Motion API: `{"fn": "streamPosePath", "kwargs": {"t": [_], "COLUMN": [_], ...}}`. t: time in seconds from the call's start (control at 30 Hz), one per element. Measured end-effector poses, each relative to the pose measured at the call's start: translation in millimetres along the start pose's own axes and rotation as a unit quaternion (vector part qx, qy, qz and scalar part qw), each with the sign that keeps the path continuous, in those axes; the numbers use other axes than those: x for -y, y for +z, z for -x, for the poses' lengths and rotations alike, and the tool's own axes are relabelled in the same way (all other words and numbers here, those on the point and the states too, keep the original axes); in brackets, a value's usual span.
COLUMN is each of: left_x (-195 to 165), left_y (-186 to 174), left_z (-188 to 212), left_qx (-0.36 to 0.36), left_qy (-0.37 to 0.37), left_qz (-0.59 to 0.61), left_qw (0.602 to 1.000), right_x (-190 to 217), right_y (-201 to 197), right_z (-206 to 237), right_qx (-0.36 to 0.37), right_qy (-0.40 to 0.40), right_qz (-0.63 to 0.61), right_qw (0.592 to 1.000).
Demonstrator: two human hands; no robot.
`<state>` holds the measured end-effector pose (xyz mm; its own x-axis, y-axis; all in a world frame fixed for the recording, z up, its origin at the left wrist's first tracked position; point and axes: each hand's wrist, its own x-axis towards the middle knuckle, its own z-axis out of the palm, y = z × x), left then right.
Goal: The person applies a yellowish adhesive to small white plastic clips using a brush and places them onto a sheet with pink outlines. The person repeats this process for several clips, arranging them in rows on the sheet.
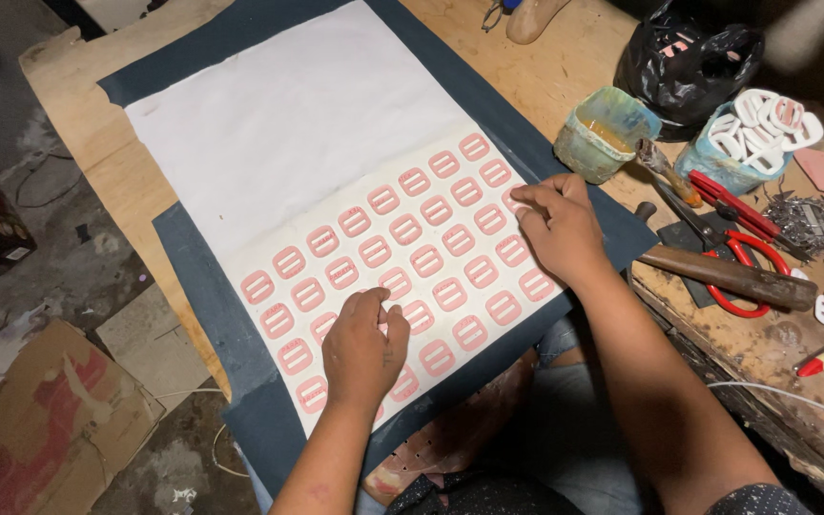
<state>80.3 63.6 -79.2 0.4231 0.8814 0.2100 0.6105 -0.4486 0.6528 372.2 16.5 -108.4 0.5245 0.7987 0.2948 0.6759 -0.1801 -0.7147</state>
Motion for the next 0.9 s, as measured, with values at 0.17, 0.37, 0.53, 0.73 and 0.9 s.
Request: {"fn": "streamPosePath", "kwargs": {"t": [0.17, 0.37, 0.53, 0.73, 0.9], "left_x": [1, 1, 1, 1, 2], "left_y": [0, 0, 0, 1, 1], "left_z": [0, 1, 0, 1, 0], "left_qx": [-0.008, -0.013, -0.009, -0.013, -0.007], "left_qy": [0.008, 0.016, 0.009, 0.014, 0.009], "left_qz": [0.005, 0.003, 0.004, 0.004, 0.003], "left_qw": [1.0, 1.0, 1.0, 1.0, 1.0], "right_x": [3, 9, 20, 23, 13], "right_y": [4, 6, 8, 10, 6], "right_z": [8, 7, 0, -9, -14], "right_qx": [0.001, 0.022, 0.053, 0.096, 0.096], "right_qy": [-0.063, -0.012, 0.038, 0.046, 0.076], "right_qz": [0.065, 0.048, 0.082, 0.105, 0.005], "right_qw": [0.996, 0.999, 0.994, 0.989, 0.992]}}
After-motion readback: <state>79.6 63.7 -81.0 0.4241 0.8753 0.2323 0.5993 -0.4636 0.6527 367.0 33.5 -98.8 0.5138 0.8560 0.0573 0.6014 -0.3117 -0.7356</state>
